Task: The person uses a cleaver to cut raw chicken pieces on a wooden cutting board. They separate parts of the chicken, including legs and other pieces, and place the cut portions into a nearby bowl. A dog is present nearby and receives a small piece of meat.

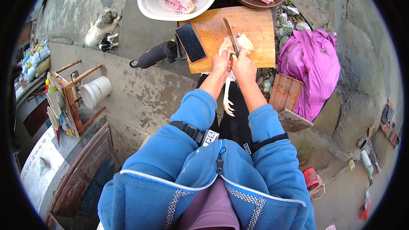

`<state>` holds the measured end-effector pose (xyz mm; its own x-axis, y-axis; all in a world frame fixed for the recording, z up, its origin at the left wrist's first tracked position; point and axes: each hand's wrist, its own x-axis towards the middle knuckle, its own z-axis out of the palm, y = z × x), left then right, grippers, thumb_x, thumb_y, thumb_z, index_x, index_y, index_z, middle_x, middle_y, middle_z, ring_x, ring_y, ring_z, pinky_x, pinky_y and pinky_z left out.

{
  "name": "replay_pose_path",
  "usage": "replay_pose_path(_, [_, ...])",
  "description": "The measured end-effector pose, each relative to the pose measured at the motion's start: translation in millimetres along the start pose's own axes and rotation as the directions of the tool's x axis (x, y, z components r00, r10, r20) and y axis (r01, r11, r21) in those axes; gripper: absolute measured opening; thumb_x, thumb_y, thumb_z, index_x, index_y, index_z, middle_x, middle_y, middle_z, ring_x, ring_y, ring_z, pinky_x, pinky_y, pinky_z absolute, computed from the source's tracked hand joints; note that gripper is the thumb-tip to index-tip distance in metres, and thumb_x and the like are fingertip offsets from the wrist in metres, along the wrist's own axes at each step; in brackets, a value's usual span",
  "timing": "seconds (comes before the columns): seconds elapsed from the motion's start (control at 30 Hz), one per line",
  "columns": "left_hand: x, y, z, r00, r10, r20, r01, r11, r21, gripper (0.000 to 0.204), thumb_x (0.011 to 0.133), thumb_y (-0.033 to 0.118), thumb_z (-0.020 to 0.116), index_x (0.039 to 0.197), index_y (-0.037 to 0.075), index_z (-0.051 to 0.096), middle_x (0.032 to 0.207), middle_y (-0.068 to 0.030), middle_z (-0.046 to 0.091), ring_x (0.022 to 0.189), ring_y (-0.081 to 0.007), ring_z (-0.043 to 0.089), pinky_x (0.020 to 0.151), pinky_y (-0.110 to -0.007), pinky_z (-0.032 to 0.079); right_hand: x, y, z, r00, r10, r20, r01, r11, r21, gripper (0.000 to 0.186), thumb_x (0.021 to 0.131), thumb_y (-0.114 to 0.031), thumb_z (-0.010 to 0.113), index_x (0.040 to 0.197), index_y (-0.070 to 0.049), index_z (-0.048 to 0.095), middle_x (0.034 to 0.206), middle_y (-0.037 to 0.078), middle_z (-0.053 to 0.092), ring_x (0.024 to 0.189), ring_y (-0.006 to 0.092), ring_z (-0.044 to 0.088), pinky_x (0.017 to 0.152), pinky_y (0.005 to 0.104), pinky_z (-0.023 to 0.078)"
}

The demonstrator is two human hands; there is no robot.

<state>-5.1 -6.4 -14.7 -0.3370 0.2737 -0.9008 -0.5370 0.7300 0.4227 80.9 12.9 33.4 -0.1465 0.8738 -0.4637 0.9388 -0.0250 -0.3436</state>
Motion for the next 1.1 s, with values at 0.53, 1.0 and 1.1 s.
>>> replay_pose_path(0.53, [1,9,2,0.997,-0.071,0.025,0.074,0.988,-0.133,0.039,0.092,0.039,0.049,0.076,0.003,0.044,0.049,-0.0045,0.042,0.033,-0.0147,0.038,0.029,-0.029,0.029,-21,-2,-14,0.994,0.043,0.103,-0.047,0.998,0.032,0.04,0.088,-0.03,0.053,0.111,0.0,0.04,0.071,0.024,0.062,0.07,0.0439,0.061,0.062,0.0521,0.048])
replay_pose_path(1.0, [15,34,-10,0.974,-0.19,0.121,0.21,0.96,-0.184,0.041,0.095,0.045,0.041,0.076,0.009,0.044,0.053,-0.0003,0.039,0.038,-0.009,0.032,0.034,-0.024,0.026,-24,4,-3,0.999,-0.027,0.047,0.028,0.999,-0.024,0.033,0.089,-0.031,0.051,0.102,-0.003,0.041,0.069,0.022,0.063,0.067,0.041,0.063,0.061,0.0503,0.05])
replay_pose_path(1.1, [13,36,-9,0.97,-0.201,0.14,0.228,0.949,-0.217,0.039,0.095,0.044,0.042,0.078,0.009,0.042,0.053,-0.0011,0.039,0.037,-0.0096,0.033,0.033,-0.024,0.026,-46,16,-8,0.997,-0.028,0.066,0.031,0.998,-0.049,0.033,0.089,-0.032,0.051,0.101,-0.004,0.04,0.069,0.022,0.062,0.066,0.0399,0.063,0.058,0.0493,0.05])
